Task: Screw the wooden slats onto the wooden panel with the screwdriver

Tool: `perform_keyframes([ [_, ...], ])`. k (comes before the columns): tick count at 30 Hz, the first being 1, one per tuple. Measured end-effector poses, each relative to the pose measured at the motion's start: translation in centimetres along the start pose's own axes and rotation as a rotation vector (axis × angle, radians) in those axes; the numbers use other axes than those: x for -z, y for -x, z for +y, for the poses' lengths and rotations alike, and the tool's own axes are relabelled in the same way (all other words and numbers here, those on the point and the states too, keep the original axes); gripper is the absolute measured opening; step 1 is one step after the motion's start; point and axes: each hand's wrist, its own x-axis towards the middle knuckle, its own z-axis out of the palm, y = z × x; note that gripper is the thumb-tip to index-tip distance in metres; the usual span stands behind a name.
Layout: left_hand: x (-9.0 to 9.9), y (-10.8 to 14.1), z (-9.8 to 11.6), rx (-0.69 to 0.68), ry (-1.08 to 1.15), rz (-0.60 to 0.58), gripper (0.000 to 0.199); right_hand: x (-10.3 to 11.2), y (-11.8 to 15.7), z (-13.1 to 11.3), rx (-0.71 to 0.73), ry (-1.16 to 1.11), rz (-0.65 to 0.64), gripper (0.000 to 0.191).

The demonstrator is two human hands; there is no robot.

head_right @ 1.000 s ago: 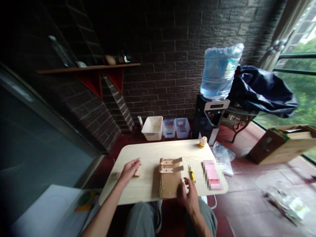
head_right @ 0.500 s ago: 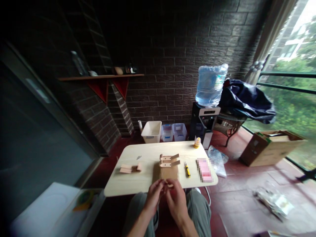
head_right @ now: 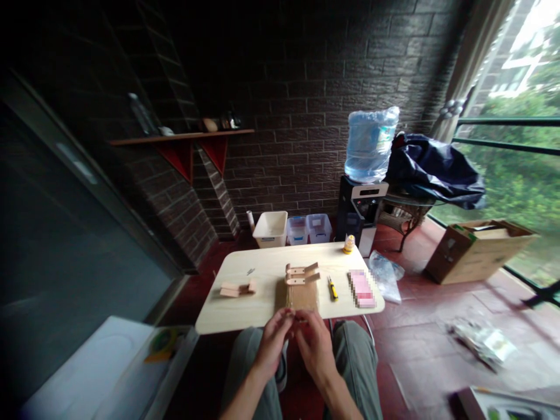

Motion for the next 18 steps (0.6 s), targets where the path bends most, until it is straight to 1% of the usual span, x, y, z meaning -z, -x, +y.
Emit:
perform_keyframes([
  [4,0.0,0.3,0.6,0.010,-0.038,-0.020,0.050,0.0,0.3,0.0,-0.050,-0.048,0.048,0.027],
  [7,-0.1,0.5,0.6,0.018,-0.036,-0.035,0.049,0.2,0.3,-0.2,-0.151,-0.173,0.081,0.033],
  [8,-0.1,0.5,0.5,0.016,-0.035,-0.039,0.048,0.3,0.3,-0.2,-0.189,-0.225,0.078,0.036],
  [10,-0.1,0.5,0.1,0.013,-0.038,-0.051,0.046,0.7,0.1,-0.3,-0.247,-0.300,0.032,0.040],
  [12,-0.1,0.6,-0.3,0.015,-0.049,-0.069,0.047,1.2,0.0,-0.2,-0.273,-0.310,-0.034,0.041],
  [14,-0.1,0.5,-0.7,0.028,-0.068,-0.093,0.047,1.6,0.0,0.1,-0.282,-0.286,-0.067,0.042],
  [18,0.3,-0.7,-1.0,0.032,-0.125,-0.130,0.049,2.4,0.0,1.4,-0.302,-0.250,-0.018,0.048],
])
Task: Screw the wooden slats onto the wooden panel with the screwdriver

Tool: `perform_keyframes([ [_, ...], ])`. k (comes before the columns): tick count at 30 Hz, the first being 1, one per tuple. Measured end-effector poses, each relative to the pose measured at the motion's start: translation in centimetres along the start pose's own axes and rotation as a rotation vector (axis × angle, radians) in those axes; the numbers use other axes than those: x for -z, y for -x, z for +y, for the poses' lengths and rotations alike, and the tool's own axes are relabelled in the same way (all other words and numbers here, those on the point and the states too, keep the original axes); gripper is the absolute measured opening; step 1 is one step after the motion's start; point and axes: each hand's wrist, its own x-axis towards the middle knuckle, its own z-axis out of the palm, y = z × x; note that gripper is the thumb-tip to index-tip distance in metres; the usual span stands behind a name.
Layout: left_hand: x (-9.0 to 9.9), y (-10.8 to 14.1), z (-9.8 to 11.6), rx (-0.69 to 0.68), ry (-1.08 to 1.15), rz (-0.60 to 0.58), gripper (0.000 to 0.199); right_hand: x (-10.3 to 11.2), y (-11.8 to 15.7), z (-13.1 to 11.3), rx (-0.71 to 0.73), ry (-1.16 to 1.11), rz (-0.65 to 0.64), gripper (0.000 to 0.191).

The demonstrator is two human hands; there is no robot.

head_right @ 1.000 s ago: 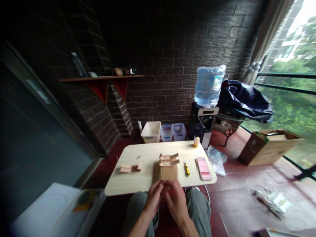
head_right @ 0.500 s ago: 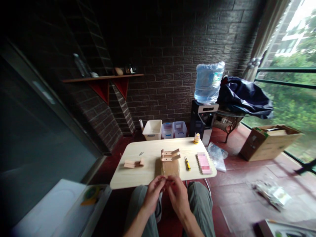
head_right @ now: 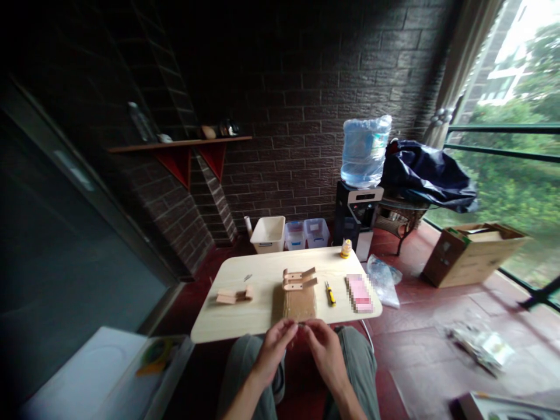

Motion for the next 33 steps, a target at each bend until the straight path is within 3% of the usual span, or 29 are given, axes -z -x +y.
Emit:
perform_keyframes([
  [7,3.3,-5.7,0.5,-0.073,-0.164,0.240,0.058,2.0,-1.0,2.6,-0.090,-0.004,0.102,0.056],
  [12,5.8,-10.8,-0.8,-0.054,-0.215,0.240,0.061,3.3,-3.4,5.0,-0.129,-0.074,0.181,0.058],
  [18,6.5,-15.8,-3.1,-0.087,-0.261,0.251,0.055,3.6,-7.5,8.7,-0.187,-0.130,0.190,0.058],
  [27,6.8,-18.3,-5.4,-0.098,-0.218,0.217,0.051,1.7,-14.1,11.3,-0.039,-0.104,0.240,0.052],
  [33,7.3,-18.4,-6.1,-0.072,-0.264,0.182,0.057,0.4,-15.4,13.0,-0.014,-0.057,0.265,0.043],
])
